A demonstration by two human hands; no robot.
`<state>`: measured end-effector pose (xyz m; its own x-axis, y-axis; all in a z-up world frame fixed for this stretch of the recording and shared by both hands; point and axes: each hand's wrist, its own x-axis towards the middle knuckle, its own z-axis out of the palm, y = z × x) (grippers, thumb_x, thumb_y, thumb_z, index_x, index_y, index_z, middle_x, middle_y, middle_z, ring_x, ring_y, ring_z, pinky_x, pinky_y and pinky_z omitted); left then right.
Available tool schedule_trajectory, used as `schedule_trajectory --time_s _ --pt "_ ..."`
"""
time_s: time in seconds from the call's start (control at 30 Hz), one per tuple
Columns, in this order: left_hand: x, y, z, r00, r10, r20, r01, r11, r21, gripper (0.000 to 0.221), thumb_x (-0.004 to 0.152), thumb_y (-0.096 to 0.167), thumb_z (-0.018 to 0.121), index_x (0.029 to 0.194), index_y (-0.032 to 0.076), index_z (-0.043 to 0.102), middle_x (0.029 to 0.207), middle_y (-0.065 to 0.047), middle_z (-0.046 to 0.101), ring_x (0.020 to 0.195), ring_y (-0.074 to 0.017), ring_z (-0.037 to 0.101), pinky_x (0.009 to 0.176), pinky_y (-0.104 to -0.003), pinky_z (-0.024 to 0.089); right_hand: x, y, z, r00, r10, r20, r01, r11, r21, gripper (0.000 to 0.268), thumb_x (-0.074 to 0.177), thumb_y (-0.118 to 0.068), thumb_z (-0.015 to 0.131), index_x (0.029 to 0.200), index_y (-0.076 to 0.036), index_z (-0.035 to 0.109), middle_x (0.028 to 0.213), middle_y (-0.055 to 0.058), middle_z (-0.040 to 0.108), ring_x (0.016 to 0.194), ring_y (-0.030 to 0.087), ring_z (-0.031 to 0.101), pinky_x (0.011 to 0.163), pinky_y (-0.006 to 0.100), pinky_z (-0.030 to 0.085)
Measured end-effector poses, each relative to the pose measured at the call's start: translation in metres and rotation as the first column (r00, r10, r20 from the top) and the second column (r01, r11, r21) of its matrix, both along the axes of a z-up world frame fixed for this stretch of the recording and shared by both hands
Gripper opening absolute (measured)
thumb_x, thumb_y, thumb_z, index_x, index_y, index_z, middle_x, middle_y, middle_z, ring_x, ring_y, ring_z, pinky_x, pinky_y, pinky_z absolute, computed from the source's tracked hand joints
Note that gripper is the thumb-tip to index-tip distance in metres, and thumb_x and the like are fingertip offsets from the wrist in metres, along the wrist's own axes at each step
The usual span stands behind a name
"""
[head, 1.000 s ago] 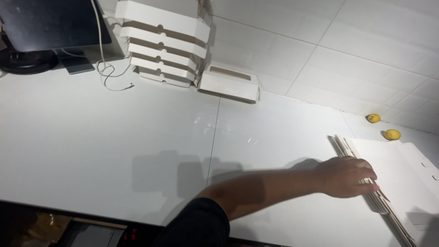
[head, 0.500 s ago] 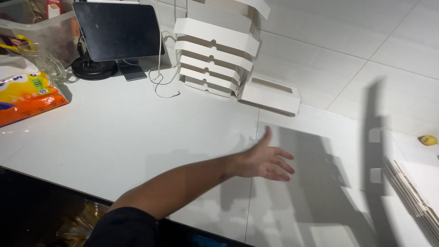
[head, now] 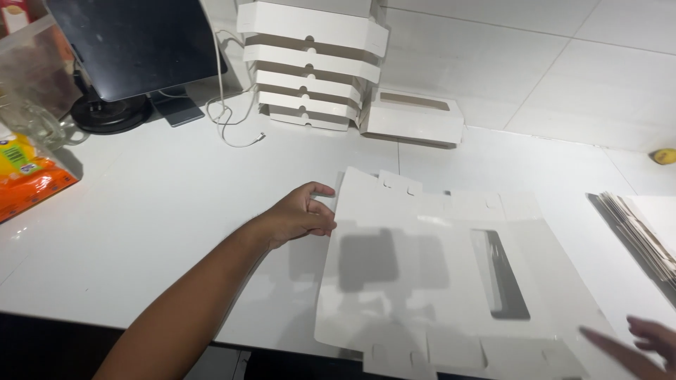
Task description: Folding and assembling flat cardboard templates into boxes for bakery products.
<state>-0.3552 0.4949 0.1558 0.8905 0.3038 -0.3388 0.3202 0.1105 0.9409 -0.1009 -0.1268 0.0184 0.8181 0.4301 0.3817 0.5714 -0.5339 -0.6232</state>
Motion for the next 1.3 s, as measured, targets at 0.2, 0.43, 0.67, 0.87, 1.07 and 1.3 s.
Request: schedule_trajectory --time_s 0.2,0.43,0.67,0.87,1.07,1.3 --pt "-0.004 -0.003 -0.003 0.976 -0.145 -0.163 0.168 0.976 0.137 0.114 0.072 0.001 0.076 0.161 0.004 0.005 0.072 -0.012 0.071 0.067 -0.0195 0.058 0.065 -0.03 0.048 -0.084 0.202 0.14 0.825 -0.296 -0.482 0.48 0.817 0.32 0.056 0.097 0.011 0.055 0.149 -0.008 0.053 0.131 0.013 0.063 0.119 0.02 0.057 0.101 0.035 0.05" --pt "-0.021 0.002 0.019 0.968 -0.026 -0.248 0.111 0.936 0.333 0.061 0.094 0.047 0.059 0.055 0.0 0.065 0.077 -0.01 0.078 0.069 -0.0176 0.068 0.086 -0.033 0.051 -0.074 0.21 0.08 0.808 -0.311 -0.5 0.574 0.607 0.55 0.058 0.104 -0.019 0.061 0.156 -0.014 0.037 0.125 0.007 0.067 0.105 0.015 0.071 0.084 0.022 0.062" --pt "-0.002 0.021 -0.025 0.984 0.023 -0.175 0.108 0.706 0.7 0.028 0.082 0.036 0.073 0.103 0.018 0.074 0.082 0.008 0.07 0.082 -0.0117 0.065 0.069 -0.03 0.049 -0.163 0.247 0.067 0.904 -0.374 -0.206 0.427 0.789 0.442 0.072 0.087 0.006 0.068 0.153 0.006 0.04 0.144 0.025 0.053 0.114 0.035 0.058 0.09 0.039 0.048" --pt "-0.015 0.013 -0.001 0.927 -0.194 -0.32 0.36 0.7 0.617 0.04 0.086 0.027 0.076 0.121 0.018 0.059 0.082 0.003 0.059 0.07 -0.013 0.061 0.065 -0.03 0.045 -0.185 0.237 0.067 0.937 -0.204 -0.284 0.318 0.836 0.447 0.077 0.079 0.009 0.062 0.153 0.0 0.042 0.142 0.02 0.057 0.112 0.033 0.061 0.093 0.038 0.049" --pt "-0.035 -0.006 0.031 0.853 -0.122 -0.508 0.384 0.806 0.45 0.072 0.078 0.024 0.076 0.139 0.018 0.038 0.102 -0.002 0.063 0.078 -0.0161 0.069 0.075 -0.032 0.045 -0.154 0.219 0.098 0.82 0.042 -0.571 0.109 0.968 0.228 0.092 0.076 0.002 0.066 0.159 -0.019 0.035 0.156 0.001 0.051 0.121 0.023 0.054 0.102 0.035 0.043" --pt "-0.085 -0.046 0.031 0.849 -0.243 -0.469 0.458 0.782 0.423 0.043 0.087 0.017 0.077 0.112 0.01 0.043 0.079 -0.011 0.073 0.067 -0.0146 0.068 0.062 -0.029 0.046 -0.096 0.22 0.087 0.924 0.289 -0.251 -0.306 0.952 -0.03 0.078 0.084 -0.02 0.072 0.154 -0.016 0.04 0.162 0.001 0.036 0.139 0.022 0.051 0.119 0.037 0.04"
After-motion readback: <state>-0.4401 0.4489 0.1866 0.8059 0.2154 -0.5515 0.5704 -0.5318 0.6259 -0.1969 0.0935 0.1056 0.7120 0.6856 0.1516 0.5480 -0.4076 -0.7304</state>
